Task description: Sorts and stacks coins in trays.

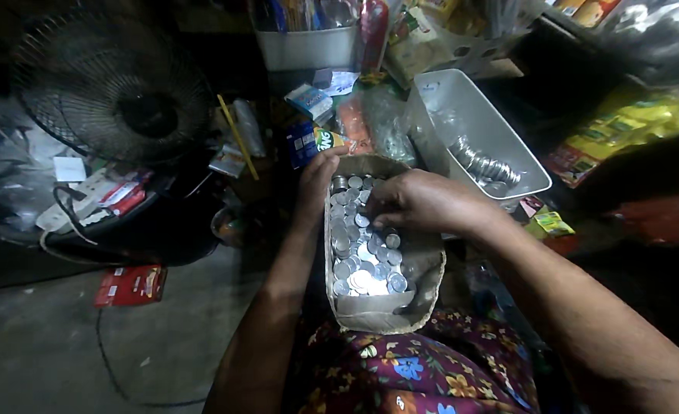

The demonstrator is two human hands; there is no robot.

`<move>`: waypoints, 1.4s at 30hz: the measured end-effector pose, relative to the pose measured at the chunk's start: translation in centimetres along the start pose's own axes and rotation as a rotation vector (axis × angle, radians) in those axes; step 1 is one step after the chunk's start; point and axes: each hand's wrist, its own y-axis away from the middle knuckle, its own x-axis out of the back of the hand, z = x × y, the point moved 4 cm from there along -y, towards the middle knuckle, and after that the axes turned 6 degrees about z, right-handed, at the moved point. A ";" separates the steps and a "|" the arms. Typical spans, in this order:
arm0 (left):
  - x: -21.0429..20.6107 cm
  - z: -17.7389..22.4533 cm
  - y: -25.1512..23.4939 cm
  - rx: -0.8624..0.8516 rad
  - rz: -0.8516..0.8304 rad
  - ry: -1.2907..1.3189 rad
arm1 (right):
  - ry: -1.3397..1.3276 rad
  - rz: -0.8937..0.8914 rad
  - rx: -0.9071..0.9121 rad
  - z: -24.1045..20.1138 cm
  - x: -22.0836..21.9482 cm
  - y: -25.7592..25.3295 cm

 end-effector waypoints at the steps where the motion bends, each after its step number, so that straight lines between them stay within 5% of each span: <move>1: 0.0 0.0 0.0 -0.007 -0.001 -0.009 | 0.048 0.041 -0.006 -0.3 -0.4 -0.1; 11: 0.0 0.1 0.1 -0.009 0.002 -0.014 | 0.155 0.122 0.139 -0.6 -1.6 0.2; 14: -0.1 0.4 0.2 0.003 0.003 -0.017 | -0.077 0.374 0.252 -0.1 -0.7 0.9; 20: 0.1 0.2 0.0 -0.007 -0.019 -0.035 | -0.445 0.798 0.095 2.6 1.6 5.7; 29: 1.8 -3.6 -1.9 -0.254 -0.134 0.056 | -0.723 0.489 0.176 2.1 -3.7 13.7; 34: 0.8 4.3 -0.1 -0.293 -0.012 -0.387 | -0.894 0.497 -0.034 3.8 -7.8 16.0; 37: -0.5 8.0 0.7 -0.575 -0.222 -0.552 | -0.938 0.506 -0.133 4.5 -9.7 17.0; 42: -4.0 9.4 3.9 -0.652 -0.829 -0.852 | -0.828 0.331 -0.255 4.8 -12.9 18.2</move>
